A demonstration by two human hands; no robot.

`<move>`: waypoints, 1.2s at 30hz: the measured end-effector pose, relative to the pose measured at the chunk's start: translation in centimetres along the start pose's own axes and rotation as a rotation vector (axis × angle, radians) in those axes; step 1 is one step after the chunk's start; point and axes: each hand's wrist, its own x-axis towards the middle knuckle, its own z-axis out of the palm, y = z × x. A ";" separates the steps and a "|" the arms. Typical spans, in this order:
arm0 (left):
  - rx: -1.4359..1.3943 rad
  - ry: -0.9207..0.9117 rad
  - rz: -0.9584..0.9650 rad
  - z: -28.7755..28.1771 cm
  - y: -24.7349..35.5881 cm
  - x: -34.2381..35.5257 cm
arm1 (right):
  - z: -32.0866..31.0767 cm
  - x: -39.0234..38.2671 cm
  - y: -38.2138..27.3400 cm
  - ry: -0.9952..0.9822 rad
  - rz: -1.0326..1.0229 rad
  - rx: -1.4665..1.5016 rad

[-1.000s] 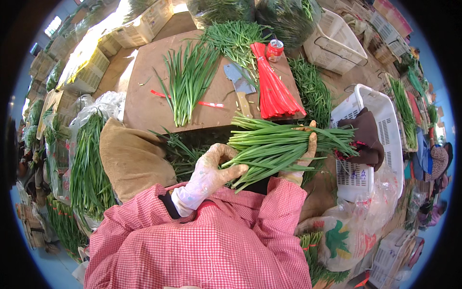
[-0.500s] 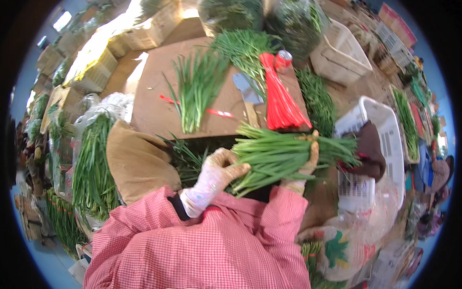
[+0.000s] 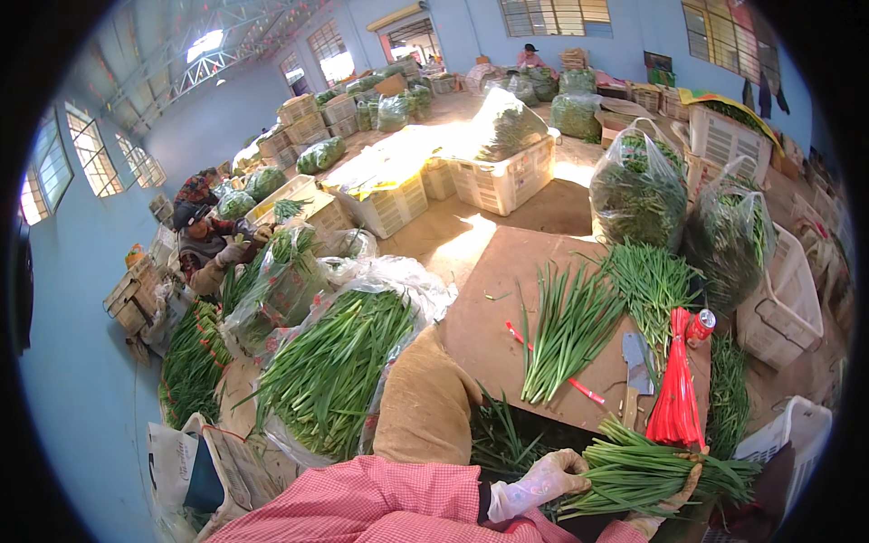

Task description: The person gathers green onions from a plastic bag, aligns them into bundles, and secures each bundle with a red rubber band. The person places the finished bundles on the table and repeats the process.

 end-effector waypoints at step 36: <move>-0.096 -0.508 -0.244 -3.7 2.0 -1.4 | 3.7 0.1 0.7 0.181 -0.199 -0.256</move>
